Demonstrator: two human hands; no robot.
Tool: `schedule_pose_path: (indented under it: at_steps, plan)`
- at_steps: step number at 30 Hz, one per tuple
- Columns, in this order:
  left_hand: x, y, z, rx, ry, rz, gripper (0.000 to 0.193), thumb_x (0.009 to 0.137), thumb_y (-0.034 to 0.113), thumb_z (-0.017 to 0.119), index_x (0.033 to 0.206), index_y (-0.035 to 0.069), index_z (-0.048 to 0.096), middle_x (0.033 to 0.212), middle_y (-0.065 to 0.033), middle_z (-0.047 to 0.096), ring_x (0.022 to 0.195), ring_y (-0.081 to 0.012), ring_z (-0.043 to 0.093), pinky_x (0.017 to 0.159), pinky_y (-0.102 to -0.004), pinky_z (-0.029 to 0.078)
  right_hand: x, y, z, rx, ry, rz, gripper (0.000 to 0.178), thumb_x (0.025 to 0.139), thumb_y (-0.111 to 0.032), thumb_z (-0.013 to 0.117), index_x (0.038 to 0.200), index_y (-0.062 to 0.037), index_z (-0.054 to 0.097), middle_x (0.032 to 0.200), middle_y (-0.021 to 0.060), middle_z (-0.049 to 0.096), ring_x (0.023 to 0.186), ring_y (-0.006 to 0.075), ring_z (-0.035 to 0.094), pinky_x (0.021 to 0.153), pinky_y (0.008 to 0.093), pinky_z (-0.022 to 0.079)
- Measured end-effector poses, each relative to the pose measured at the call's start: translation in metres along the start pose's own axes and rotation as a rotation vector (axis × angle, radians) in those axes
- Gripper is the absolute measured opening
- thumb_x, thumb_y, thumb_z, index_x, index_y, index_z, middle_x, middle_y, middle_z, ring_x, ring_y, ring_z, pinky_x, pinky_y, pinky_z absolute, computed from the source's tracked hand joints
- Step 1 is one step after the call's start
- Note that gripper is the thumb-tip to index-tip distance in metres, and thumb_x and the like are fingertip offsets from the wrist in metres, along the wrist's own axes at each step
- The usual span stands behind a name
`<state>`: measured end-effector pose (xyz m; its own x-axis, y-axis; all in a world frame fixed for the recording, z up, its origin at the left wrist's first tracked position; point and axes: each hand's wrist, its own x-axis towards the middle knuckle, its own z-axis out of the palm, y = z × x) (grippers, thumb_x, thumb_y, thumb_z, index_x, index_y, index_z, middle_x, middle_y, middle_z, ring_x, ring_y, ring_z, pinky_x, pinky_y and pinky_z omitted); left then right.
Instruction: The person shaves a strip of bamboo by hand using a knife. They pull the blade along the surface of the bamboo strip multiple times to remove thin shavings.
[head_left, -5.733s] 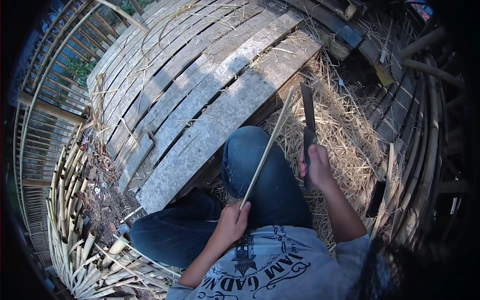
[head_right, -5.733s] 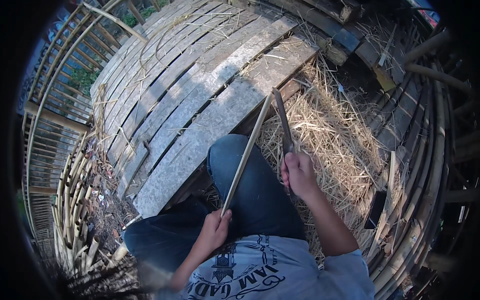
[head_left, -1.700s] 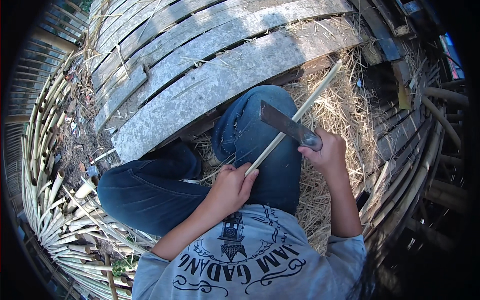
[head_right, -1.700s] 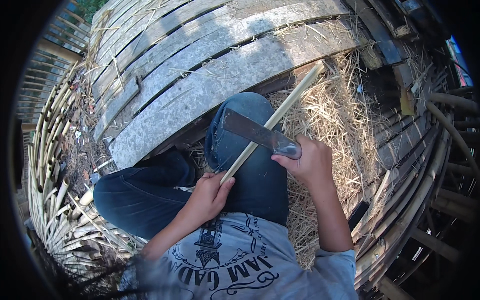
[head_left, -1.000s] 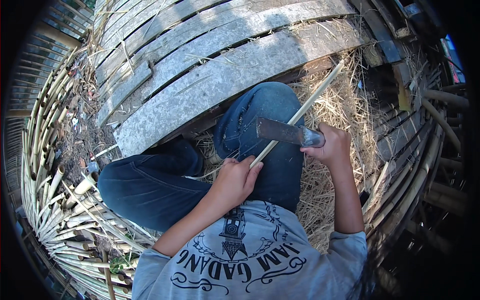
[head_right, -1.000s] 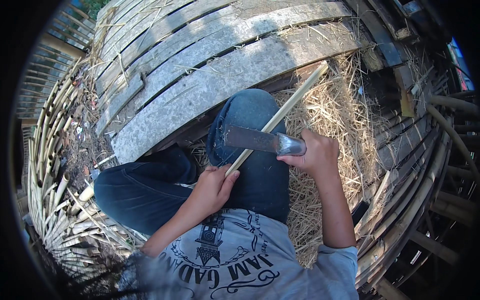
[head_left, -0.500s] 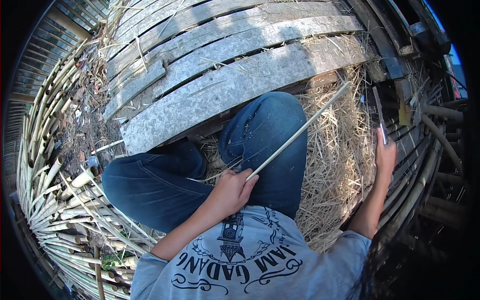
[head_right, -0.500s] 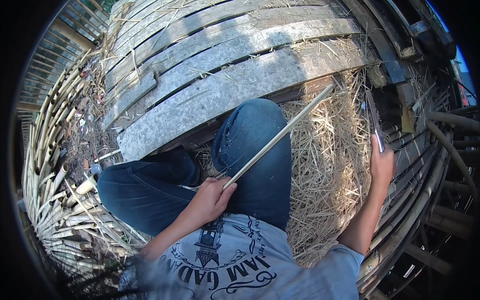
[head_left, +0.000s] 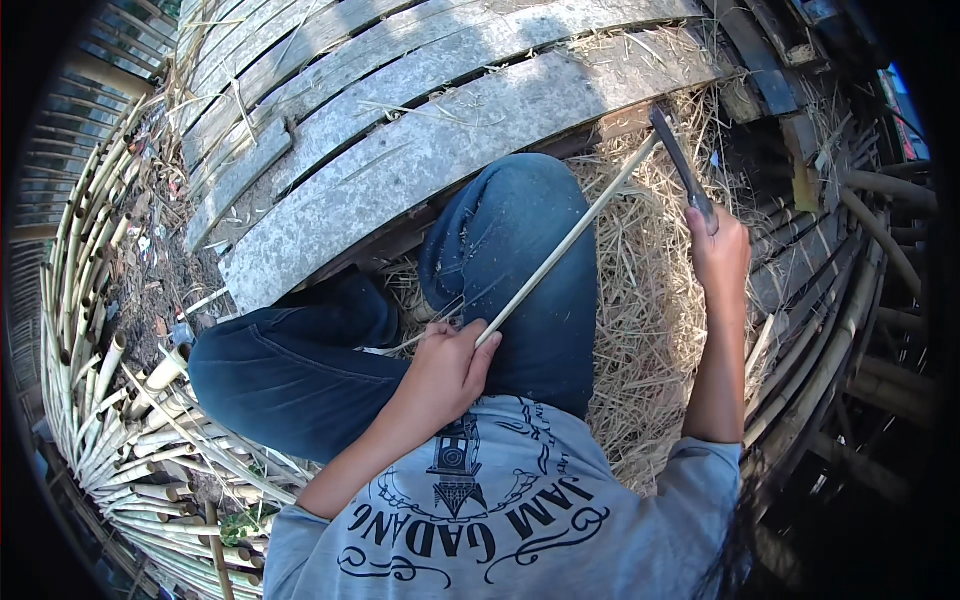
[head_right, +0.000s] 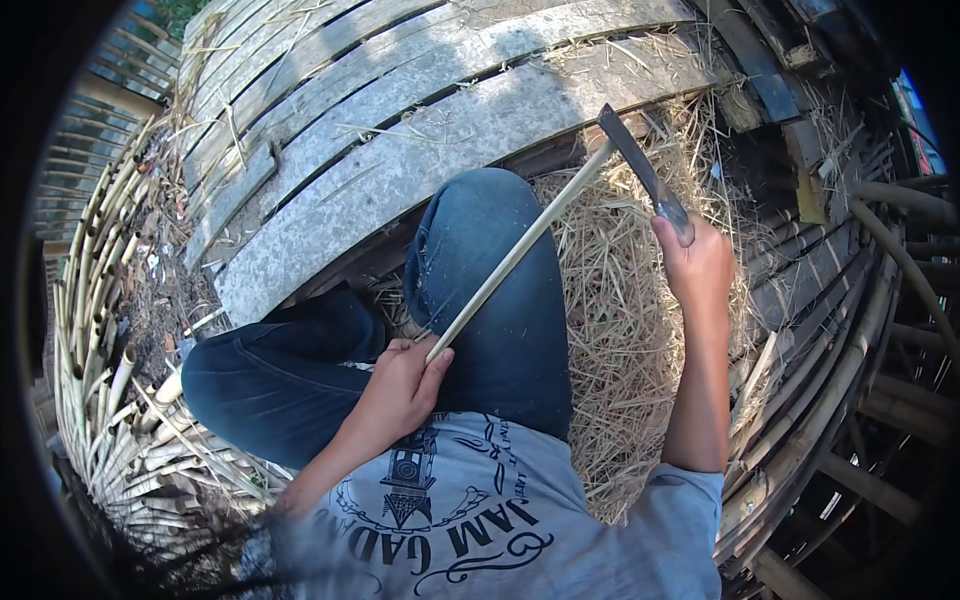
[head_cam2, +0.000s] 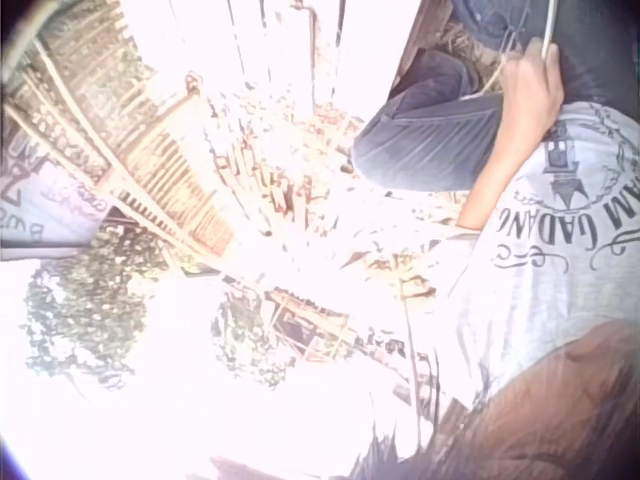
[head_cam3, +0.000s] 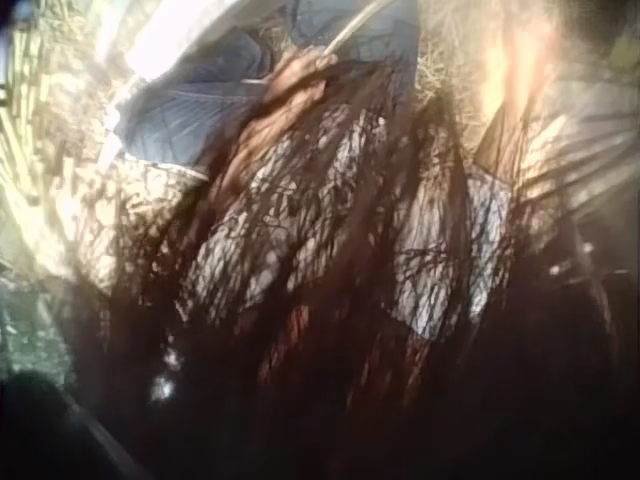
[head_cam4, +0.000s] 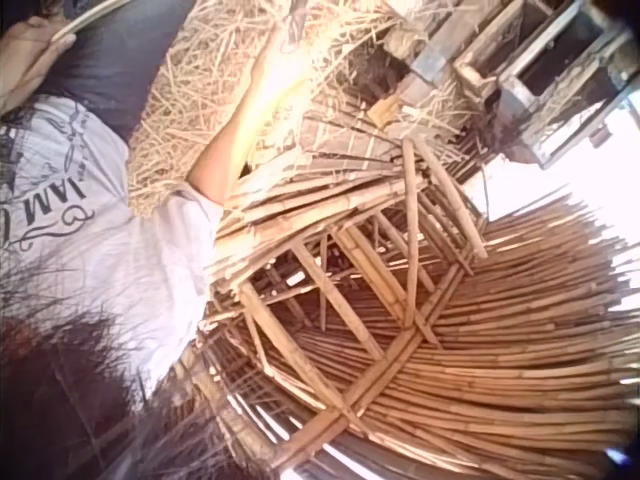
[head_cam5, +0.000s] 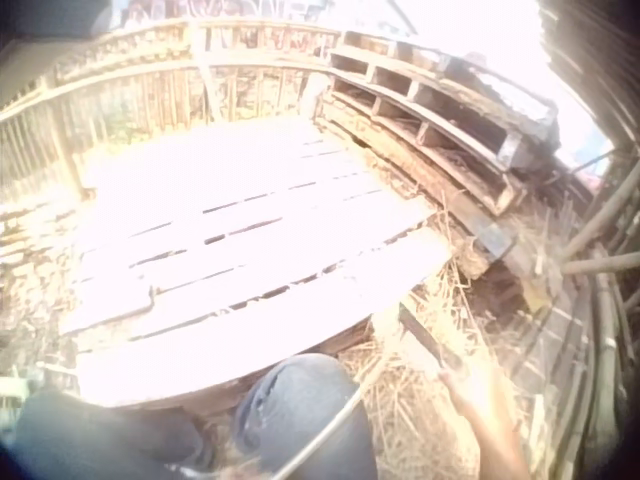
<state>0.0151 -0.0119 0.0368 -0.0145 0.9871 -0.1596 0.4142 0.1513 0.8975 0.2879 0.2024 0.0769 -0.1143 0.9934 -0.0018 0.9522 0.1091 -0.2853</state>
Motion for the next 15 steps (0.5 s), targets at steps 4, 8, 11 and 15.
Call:
schedule_pose_path:
  at_steps: [4, 8, 11, 15]
  plan:
    - [0.005, -0.005, 0.004, -0.094, -0.055, -0.037, 0.023, 0.097, 0.015, 0.054, 0.08, 0.0, 0.057, 0.053, -0.0198, 0.048, 0.054, -0.042, 0.051, 0.064, -0.0453, 0.045, -0.02, -0.025, -0.008, 0.112, -0.082, -0.116, 0.061, 0.08, -0.062, 0.065, 0.07, -0.0023, 0.061, 0.055, 0.0139, 0.058, 0.053, 0.0334, 0.061, 0.052, 0.0393, 0.047]
    - [0.011, 0.006, -0.004, -0.133, -0.101, -0.126, 0.024, 0.097, 0.015, 0.053, 0.079, 0.0, 0.057, 0.054, -0.0206, 0.048, 0.055, -0.0425, 0.051, 0.063, -0.0466, 0.044, -0.037, -0.037, 0.034, 0.029, -0.178, -0.414, 0.065, 0.078, -0.068, 0.064, 0.07, -0.0029, 0.06, 0.056, 0.0145, 0.057, 0.052, 0.0353, 0.059, 0.052, 0.0399, 0.047]
    - [0.008, 0.002, -0.005, -0.059, -0.065, -0.081, 0.025, 0.097, 0.016, 0.053, 0.079, -0.001, 0.057, 0.056, -0.021, 0.049, 0.059, -0.0429, 0.053, 0.062, -0.0471, 0.043, -0.012, -0.026, 0.035, 0.083, -0.117, -0.166, 0.068, 0.081, -0.069, 0.06, 0.072, -0.0017, 0.062, 0.057, 0.0158, 0.058, 0.057, 0.037, 0.06, 0.057, 0.0428, 0.047]
    - [-0.001, -0.008, -0.005, -0.072, -0.069, -0.044, 0.024, 0.096, 0.016, 0.054, 0.079, -0.001, 0.057, 0.057, -0.0211, 0.049, 0.059, -0.0431, 0.052, 0.065, -0.0488, 0.043, 0.036, 0.023, -0.019, -0.17, 0.065, 0.225, 0.062, 0.088, -0.06, 0.056, 0.081, 0.0003, 0.069, 0.061, 0.0175, 0.061, 0.062, 0.0362, 0.063, 0.064, 0.0453, 0.047]
